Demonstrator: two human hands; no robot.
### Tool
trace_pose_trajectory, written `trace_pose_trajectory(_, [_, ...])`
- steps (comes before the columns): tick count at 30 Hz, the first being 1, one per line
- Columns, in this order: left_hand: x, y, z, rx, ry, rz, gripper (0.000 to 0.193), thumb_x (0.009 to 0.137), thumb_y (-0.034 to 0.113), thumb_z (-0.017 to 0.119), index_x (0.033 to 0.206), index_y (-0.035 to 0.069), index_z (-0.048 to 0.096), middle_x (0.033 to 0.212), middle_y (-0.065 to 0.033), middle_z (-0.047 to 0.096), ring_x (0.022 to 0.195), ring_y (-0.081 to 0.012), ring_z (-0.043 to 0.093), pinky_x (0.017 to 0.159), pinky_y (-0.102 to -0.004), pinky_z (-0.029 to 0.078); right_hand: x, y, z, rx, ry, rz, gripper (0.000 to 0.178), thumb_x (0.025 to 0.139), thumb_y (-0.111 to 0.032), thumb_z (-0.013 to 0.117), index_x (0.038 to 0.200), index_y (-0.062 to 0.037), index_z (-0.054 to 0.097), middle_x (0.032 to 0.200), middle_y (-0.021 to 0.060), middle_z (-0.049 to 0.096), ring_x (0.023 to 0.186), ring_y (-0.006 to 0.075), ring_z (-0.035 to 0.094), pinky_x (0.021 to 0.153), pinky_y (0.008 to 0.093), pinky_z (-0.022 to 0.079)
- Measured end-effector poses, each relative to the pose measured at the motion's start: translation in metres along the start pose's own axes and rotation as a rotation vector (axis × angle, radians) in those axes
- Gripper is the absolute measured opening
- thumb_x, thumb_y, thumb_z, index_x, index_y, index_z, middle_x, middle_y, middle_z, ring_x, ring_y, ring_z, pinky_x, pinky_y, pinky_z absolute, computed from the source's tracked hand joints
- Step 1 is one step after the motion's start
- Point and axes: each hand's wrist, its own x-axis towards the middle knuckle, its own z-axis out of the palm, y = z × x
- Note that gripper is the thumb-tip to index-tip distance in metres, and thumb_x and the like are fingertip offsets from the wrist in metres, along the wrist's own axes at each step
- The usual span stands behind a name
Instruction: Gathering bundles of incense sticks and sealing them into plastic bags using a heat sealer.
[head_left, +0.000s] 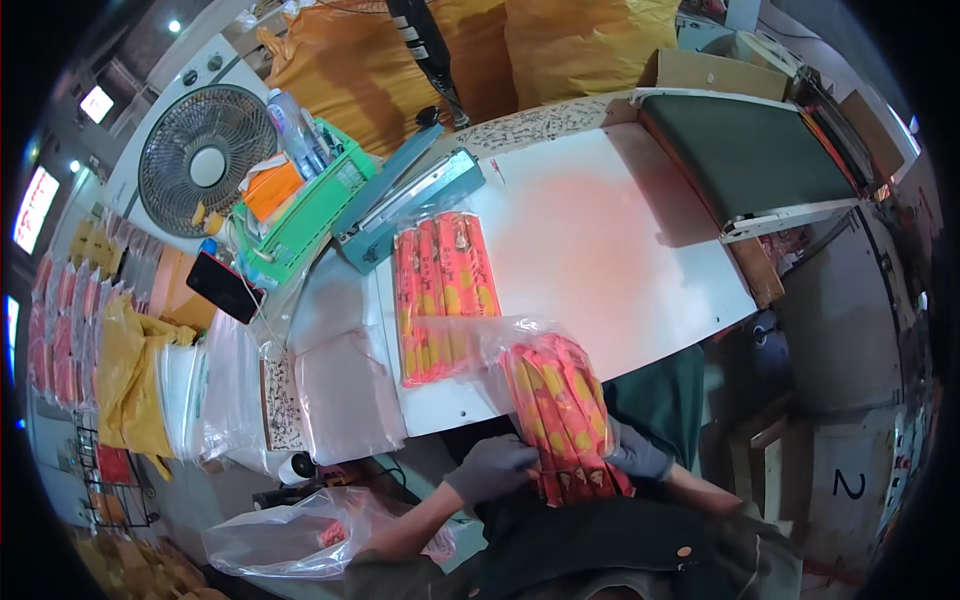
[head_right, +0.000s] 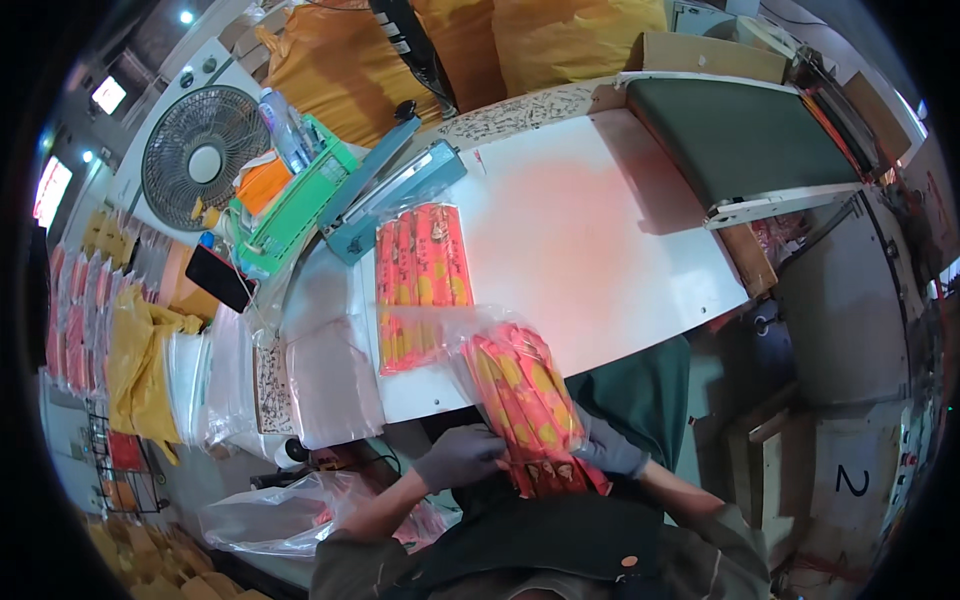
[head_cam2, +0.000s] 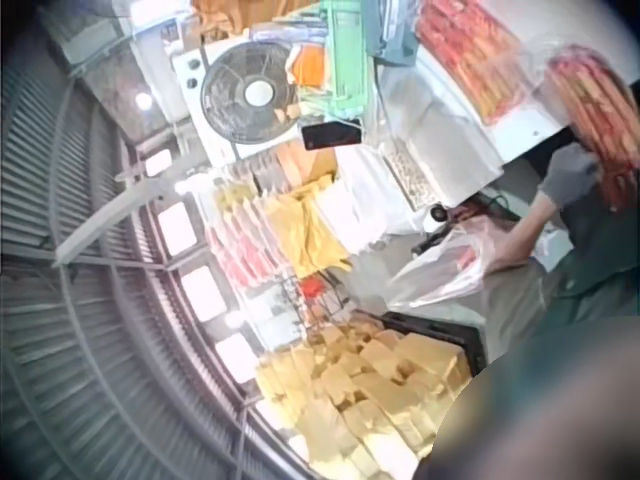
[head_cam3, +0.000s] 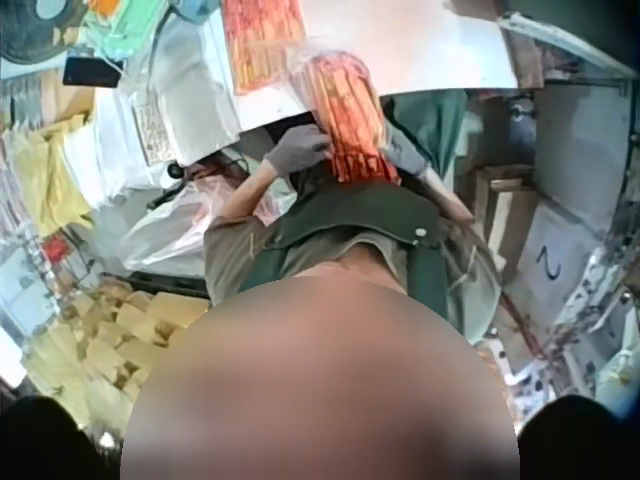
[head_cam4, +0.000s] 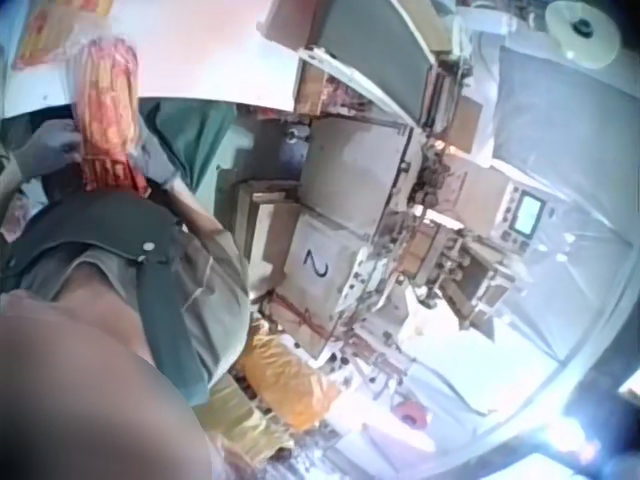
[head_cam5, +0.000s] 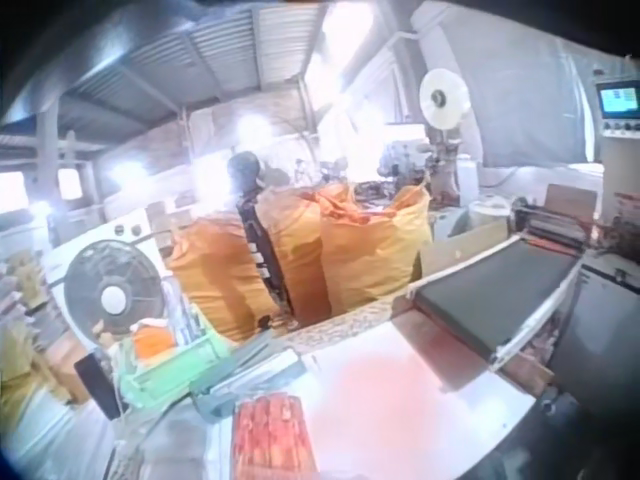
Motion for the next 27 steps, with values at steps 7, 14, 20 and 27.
trace_pose_trajectory(7, [0.035, 0.009, -0.08, -0.679, 0.13, -0.14, 0.005, 0.089, 0.007, 0.056, 0.088, 0.002, 0.055, 0.076, -0.0045, 0.062, 0.072, -0.0106, 0.06, 0.07, -0.0265, 0.049, 0.016, -0.085, -0.018, -0.819, 0.216, -0.038, 0.054, 0.094, -0.026, 0.049, 0.137, 0.0027, 0.033, 0.098, 0.0191, 0.062, 0.083, 0.0281, 0.062, 0.075, 0.0369, 0.048])
trace_pose_trajectory(14, [0.08, 0.042, -0.225, 0.043, 0.666, 0.327, 0.016, 0.08, 0.005, 0.061, 0.094, 0.005, 0.054, 0.083, -0.0019, 0.058, 0.082, -0.0165, 0.058, 0.074, -0.0275, 0.047, 0.079, -0.237, -0.032, -1.988, 0.204, -0.358, 0.023, 0.075, -0.008, 0.058, 0.097, -0.0018, 0.055, 0.076, 0.0165, 0.056, 0.067, 0.0357, 0.057, 0.06, 0.0415, 0.047])
trace_pose_trajectory(20, [0.078, 0.104, -0.264, -0.321, 0.711, 0.241, 0.01, 0.089, 0.016, 0.059, 0.089, 0.007, 0.058, 0.066, 0.0065, 0.05, 0.066, -0.0039, 0.048, 0.057, -0.0235, 0.04, 0.084, -0.317, 0.0, -1.686, 0.254, -0.71, 0.016, 0.075, -0.003, 0.06, 0.086, -0.0027, 0.048, 0.077, 0.0162, 0.054, 0.068, 0.04, 0.053, 0.058, 0.0404, 0.043])
trace_pose_trajectory(27, [0.072, 0.134, -0.243, 0.838, 0.687, 0.345, 0.013, 0.068, 0.018, 0.07, 0.079, 0.015, 0.064, 0.067, -0.0025, 0.051, 0.067, -0.0246, 0.056, 0.057, -0.037, 0.045, 0.125, -0.275, 0.031, -1.609, 0.018, -0.714, 0.039, 0.077, -0.035, 0.067, 0.095, -0.0022, 0.056, 0.08, 0.0178, 0.059, 0.078, 0.0393, 0.057, 0.071, 0.0401, 0.047])
